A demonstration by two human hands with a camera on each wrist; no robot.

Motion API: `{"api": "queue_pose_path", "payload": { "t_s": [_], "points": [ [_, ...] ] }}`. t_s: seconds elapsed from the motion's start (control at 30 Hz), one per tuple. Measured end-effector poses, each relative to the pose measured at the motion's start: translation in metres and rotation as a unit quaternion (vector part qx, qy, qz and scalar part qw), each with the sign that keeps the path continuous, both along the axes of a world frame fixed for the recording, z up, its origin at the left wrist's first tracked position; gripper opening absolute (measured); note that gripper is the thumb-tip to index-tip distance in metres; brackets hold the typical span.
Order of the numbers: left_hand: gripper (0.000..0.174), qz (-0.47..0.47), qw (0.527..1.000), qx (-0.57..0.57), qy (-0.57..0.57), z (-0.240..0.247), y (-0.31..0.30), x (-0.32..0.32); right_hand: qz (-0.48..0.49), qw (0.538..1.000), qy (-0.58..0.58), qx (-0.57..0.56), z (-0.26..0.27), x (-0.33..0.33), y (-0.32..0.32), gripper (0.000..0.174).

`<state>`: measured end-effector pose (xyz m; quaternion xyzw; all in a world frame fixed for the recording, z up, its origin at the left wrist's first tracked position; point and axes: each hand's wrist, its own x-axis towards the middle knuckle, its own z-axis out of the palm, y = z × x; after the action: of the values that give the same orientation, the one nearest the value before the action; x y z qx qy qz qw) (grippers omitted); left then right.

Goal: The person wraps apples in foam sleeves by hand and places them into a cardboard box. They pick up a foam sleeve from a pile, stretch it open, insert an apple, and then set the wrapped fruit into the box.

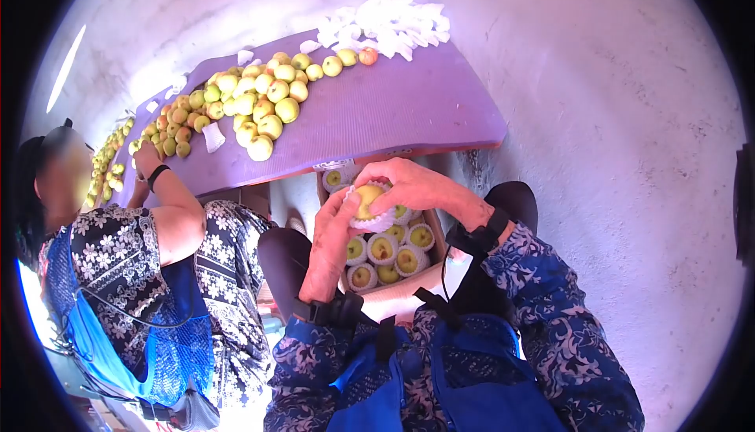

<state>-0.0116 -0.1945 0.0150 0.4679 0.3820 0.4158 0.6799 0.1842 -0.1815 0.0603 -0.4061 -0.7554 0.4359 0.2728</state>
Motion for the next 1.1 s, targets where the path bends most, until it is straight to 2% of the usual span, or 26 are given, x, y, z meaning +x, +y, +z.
{"api": "queue_pose_path", "payload": {
  "t_s": [0.13,0.23,0.37,0.47,0.53,0.77,0.87,0.97,1.07,1.1],
  "points": [
    [0.040,0.024,0.997,-0.024,-0.064,-0.012,0.014,0.000,0.019,1.000,0.004,0.011,-0.009,-0.001,0.010,0.047],
    [0.038,0.052,0.996,-0.012,-0.069,-0.003,0.031,0.004,-0.029,0.989,0.063,-0.127,0.006,-0.003,0.009,0.046],
    [0.035,0.075,0.995,0.007,-0.072,0.015,0.043,0.004,-0.050,0.997,0.049,-0.042,0.008,-0.003,0.017,0.045],
    [0.029,0.118,0.991,0.055,0.012,0.010,0.048,0.004,-0.085,0.996,0.016,0.009,-0.001,0.000,0.023,0.045],
    [0.025,0.098,0.987,0.108,0.061,0.000,0.056,-0.001,-0.095,0.995,0.014,0.010,-0.003,0.000,0.022,0.046],
    [0.021,0.134,0.944,0.228,0.199,-0.007,0.055,0.000,-0.086,0.990,0.042,-0.106,0.000,0.003,0.013,0.051],
    [0.021,0.161,0.932,0.254,0.204,-0.006,0.050,0.005,-0.084,0.989,0.015,-0.118,0.001,0.004,0.015,0.051],
    [0.021,0.146,0.936,0.243,0.206,-0.012,0.051,0.002,-0.088,0.990,0.012,-0.113,0.001,0.002,0.014,0.050],
    [0.024,0.107,0.983,0.114,0.095,0.007,0.033,0.010,-0.105,0.988,0.061,-0.100,-0.004,0.003,0.013,0.051],
    [0.027,0.095,0.985,0.117,0.087,0.006,0.033,0.009,-0.114,0.985,0.078,-0.103,-0.007,0.004,0.013,0.052]
  ]
}}
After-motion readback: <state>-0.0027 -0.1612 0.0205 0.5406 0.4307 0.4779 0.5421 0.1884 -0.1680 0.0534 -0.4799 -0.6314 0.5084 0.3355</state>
